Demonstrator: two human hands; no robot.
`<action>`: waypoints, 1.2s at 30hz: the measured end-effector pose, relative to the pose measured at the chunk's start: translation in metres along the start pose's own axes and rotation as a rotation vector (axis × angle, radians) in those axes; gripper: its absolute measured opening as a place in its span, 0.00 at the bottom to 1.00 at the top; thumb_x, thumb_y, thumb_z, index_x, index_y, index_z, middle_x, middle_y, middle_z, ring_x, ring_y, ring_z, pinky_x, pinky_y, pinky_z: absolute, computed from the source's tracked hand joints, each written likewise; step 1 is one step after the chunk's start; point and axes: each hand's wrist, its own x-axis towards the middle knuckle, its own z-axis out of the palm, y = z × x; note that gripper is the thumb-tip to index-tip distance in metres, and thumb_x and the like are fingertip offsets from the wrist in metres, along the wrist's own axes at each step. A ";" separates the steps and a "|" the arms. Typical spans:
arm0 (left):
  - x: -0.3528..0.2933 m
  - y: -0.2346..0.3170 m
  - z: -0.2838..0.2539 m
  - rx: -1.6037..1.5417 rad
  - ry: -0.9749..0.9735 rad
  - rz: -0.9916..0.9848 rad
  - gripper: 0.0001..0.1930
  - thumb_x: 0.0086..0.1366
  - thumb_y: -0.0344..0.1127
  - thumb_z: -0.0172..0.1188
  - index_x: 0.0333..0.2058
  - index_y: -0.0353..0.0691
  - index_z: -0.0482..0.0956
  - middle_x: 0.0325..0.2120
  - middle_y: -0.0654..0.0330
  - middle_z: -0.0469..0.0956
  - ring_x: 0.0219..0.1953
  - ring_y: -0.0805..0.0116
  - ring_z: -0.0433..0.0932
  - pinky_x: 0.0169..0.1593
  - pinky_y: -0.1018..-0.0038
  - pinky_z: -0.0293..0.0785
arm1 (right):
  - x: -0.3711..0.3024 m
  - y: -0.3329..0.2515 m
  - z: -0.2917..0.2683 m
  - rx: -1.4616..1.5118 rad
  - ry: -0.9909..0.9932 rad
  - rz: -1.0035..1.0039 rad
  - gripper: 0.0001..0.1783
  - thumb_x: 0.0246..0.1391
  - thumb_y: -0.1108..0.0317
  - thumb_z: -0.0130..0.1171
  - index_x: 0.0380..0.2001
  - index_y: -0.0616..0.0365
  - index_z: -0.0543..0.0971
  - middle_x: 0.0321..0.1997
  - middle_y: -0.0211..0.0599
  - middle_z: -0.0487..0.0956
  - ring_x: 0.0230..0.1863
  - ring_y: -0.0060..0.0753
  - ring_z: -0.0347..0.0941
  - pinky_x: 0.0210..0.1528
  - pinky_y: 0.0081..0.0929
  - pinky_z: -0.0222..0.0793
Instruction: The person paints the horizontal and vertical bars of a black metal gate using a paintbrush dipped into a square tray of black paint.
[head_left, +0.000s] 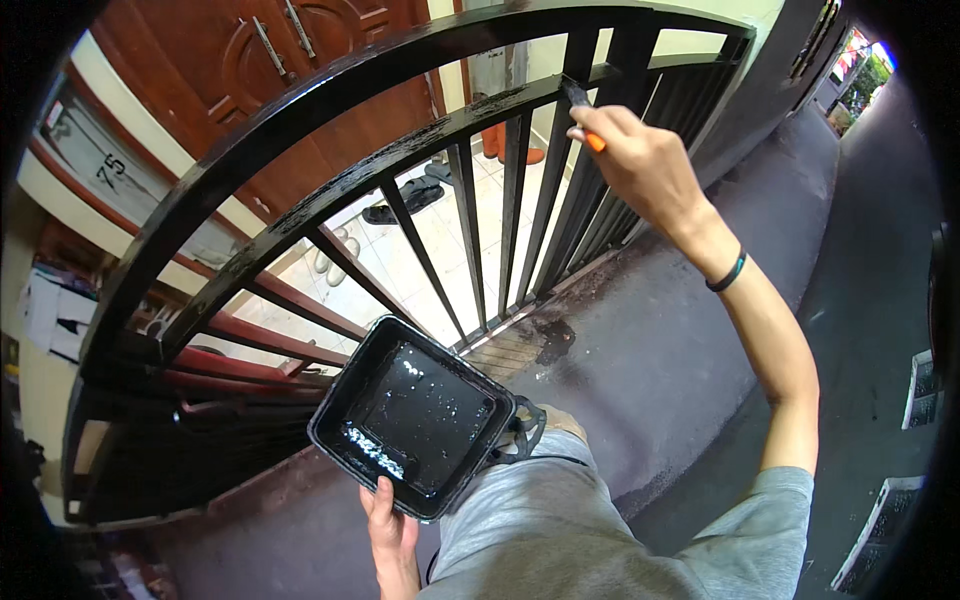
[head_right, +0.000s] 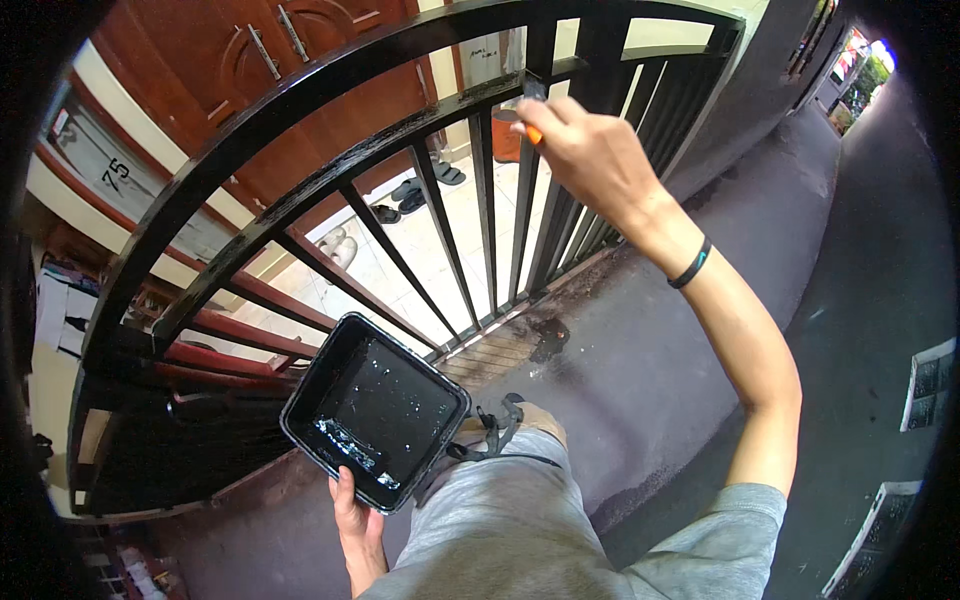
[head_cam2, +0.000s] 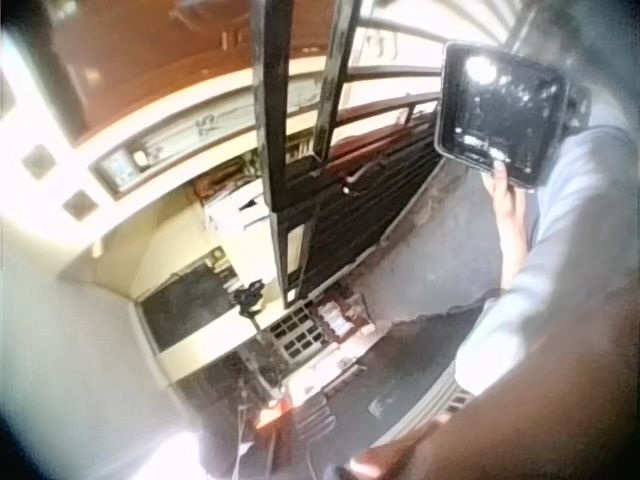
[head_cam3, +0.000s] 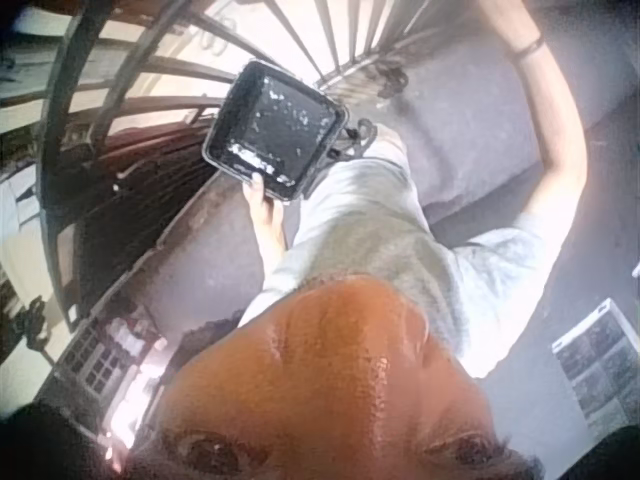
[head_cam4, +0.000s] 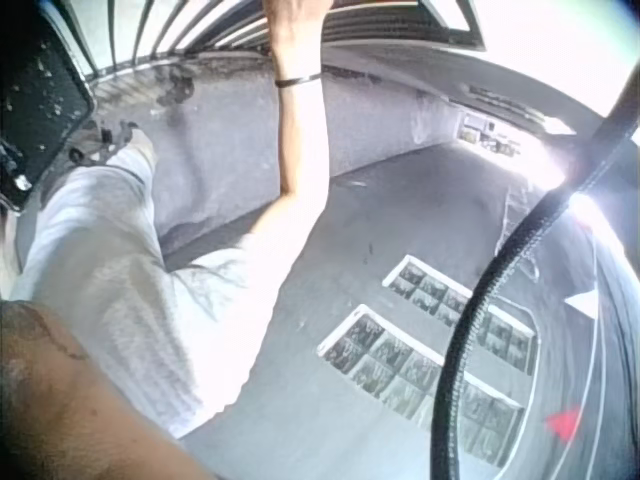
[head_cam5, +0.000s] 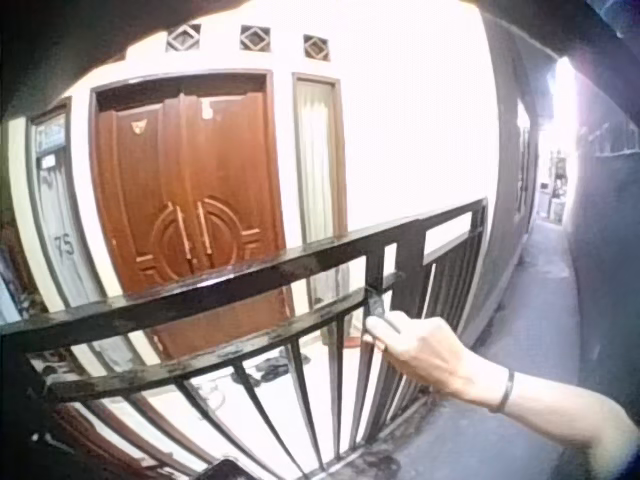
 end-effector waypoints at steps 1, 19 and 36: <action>-0.001 -0.001 0.004 0.001 0.009 0.002 0.35 0.70 0.41 0.69 0.69 0.37 0.63 0.62 0.55 0.74 0.63 0.59 0.74 0.68 0.59 0.71 | 0.006 0.006 -0.002 0.044 0.095 -0.046 0.12 0.65 0.64 0.64 0.49 0.56 0.80 0.37 0.42 0.83 0.31 0.45 0.84 0.30 0.32 0.82; 0.004 -0.037 0.078 0.015 0.125 0.085 0.34 0.71 0.45 0.66 0.69 0.39 0.65 0.62 0.56 0.74 0.63 0.58 0.76 0.66 0.57 0.74 | -0.037 0.074 0.013 0.663 0.384 0.336 0.09 0.67 0.72 0.63 0.47 0.61 0.85 0.45 0.38 0.88 0.34 0.25 0.87 0.33 0.21 0.82; 0.007 -0.048 0.101 -0.012 0.233 0.104 0.32 0.73 0.46 0.64 0.69 0.40 0.66 0.62 0.56 0.75 0.62 0.57 0.77 0.66 0.54 0.75 | -0.013 0.074 0.031 0.549 0.595 0.085 0.12 0.58 0.71 0.72 0.45 0.59 0.86 0.41 0.41 0.88 0.36 0.39 0.86 0.34 0.27 0.80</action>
